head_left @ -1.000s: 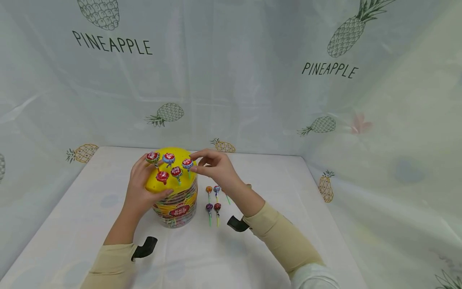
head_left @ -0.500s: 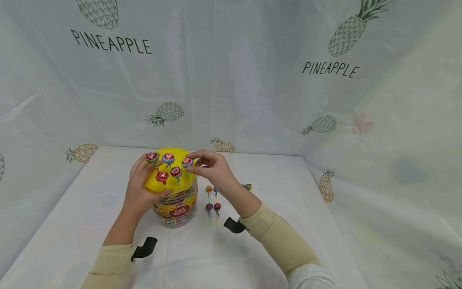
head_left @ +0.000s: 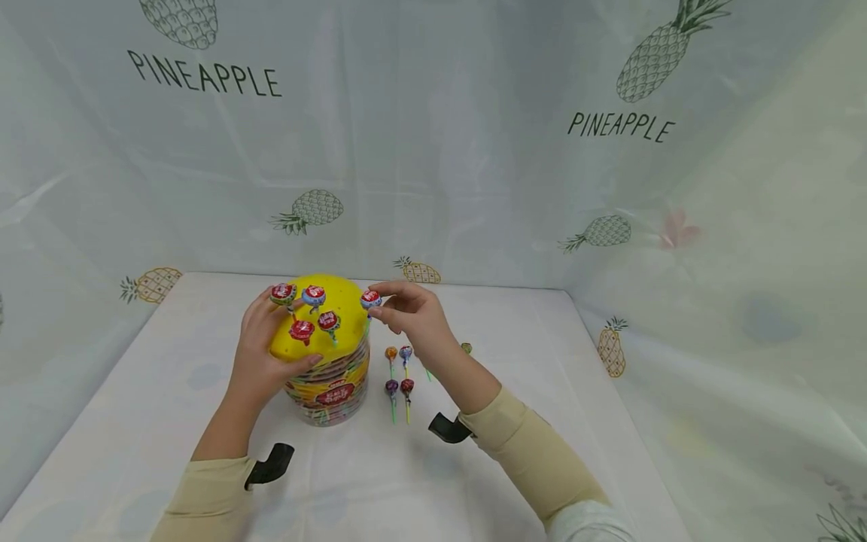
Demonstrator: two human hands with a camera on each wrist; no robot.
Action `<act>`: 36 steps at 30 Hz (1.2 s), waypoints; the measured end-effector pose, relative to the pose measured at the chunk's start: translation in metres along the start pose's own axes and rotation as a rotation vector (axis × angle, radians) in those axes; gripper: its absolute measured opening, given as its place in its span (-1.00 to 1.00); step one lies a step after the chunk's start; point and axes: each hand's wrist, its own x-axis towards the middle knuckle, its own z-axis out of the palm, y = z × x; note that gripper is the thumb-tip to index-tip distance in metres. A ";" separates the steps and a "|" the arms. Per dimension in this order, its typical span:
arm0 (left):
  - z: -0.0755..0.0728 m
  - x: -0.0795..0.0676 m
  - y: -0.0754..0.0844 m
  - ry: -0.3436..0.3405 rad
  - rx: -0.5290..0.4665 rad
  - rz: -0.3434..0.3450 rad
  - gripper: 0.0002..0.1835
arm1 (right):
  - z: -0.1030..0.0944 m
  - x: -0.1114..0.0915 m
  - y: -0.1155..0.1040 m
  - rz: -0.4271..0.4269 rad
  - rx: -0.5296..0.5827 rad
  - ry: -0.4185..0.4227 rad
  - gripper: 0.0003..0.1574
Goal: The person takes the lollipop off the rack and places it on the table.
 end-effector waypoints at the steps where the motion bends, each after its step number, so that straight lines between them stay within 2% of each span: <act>1: 0.000 0.000 0.000 0.000 0.000 0.002 -0.23 | -0.002 -0.001 0.003 0.020 -0.004 0.008 -0.67; 13: 0.000 0.000 0.005 0.006 -0.011 -0.004 -0.24 | -0.027 -0.013 0.050 0.188 -0.105 0.030 -0.67; 21: 0.000 0.001 0.000 0.010 -0.014 0.012 -0.22 | -0.043 -0.022 0.083 0.300 -0.177 0.066 -0.64; 28: 0.000 0.000 -0.003 0.009 -0.004 0.024 -0.22 | -0.057 -0.031 0.107 0.342 -0.206 0.063 -0.61; 36: 0.001 0.000 -0.001 0.022 -0.008 0.032 -0.24 | -0.068 -0.040 0.126 0.394 -0.303 0.066 -0.63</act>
